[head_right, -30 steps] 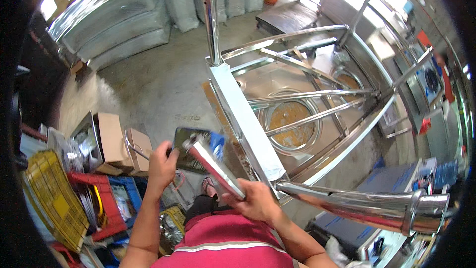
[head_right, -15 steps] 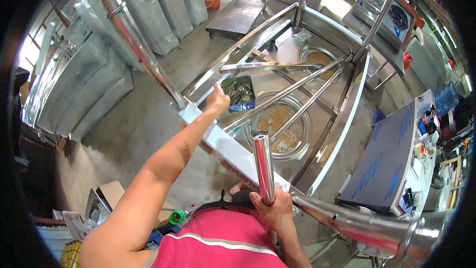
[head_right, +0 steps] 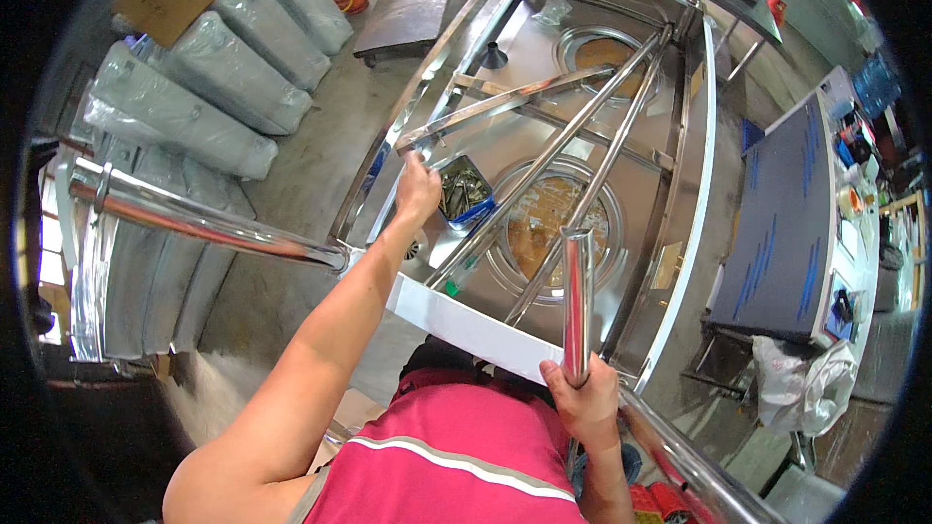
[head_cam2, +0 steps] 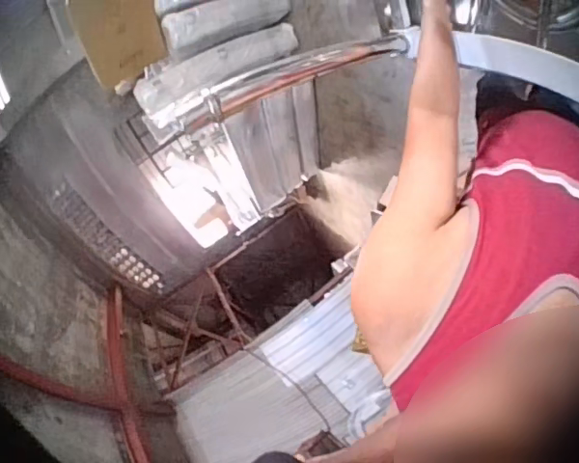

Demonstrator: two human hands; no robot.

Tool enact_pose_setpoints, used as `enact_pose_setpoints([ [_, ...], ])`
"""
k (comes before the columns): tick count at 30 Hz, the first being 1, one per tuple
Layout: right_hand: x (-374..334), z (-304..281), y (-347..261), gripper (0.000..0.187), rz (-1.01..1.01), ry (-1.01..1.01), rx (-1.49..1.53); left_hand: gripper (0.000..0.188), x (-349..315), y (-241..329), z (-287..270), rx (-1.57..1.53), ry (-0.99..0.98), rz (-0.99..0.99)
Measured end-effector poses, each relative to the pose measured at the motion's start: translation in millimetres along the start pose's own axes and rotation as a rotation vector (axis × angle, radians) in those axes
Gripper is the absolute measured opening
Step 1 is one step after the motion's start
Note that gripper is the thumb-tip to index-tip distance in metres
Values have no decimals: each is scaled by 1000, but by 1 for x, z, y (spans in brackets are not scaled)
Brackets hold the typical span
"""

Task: The person assembles a stainless steel frame by inserting metal rods into a base and securing them with a small wrench. They tighten multiple joints on the frame and adjust the vertical posts.

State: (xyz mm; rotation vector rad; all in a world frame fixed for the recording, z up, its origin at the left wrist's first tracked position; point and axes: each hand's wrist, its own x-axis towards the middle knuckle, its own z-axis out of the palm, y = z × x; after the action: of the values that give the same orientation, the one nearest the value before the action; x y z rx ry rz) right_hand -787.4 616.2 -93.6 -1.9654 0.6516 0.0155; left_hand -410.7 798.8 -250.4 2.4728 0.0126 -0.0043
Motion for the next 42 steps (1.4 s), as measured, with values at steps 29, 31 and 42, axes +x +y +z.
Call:
enact_pose_setpoints([
  [29,39,61,12,38,250,74,305,48,38,11,-8,85,-533,143],
  [31,39,61,15,36,221,67,334,47,39,7,-12,-135,-606,63],
  [42,41,51,29,30,193,-9,451,37,51,-12,-3,-248,-552,90],
])
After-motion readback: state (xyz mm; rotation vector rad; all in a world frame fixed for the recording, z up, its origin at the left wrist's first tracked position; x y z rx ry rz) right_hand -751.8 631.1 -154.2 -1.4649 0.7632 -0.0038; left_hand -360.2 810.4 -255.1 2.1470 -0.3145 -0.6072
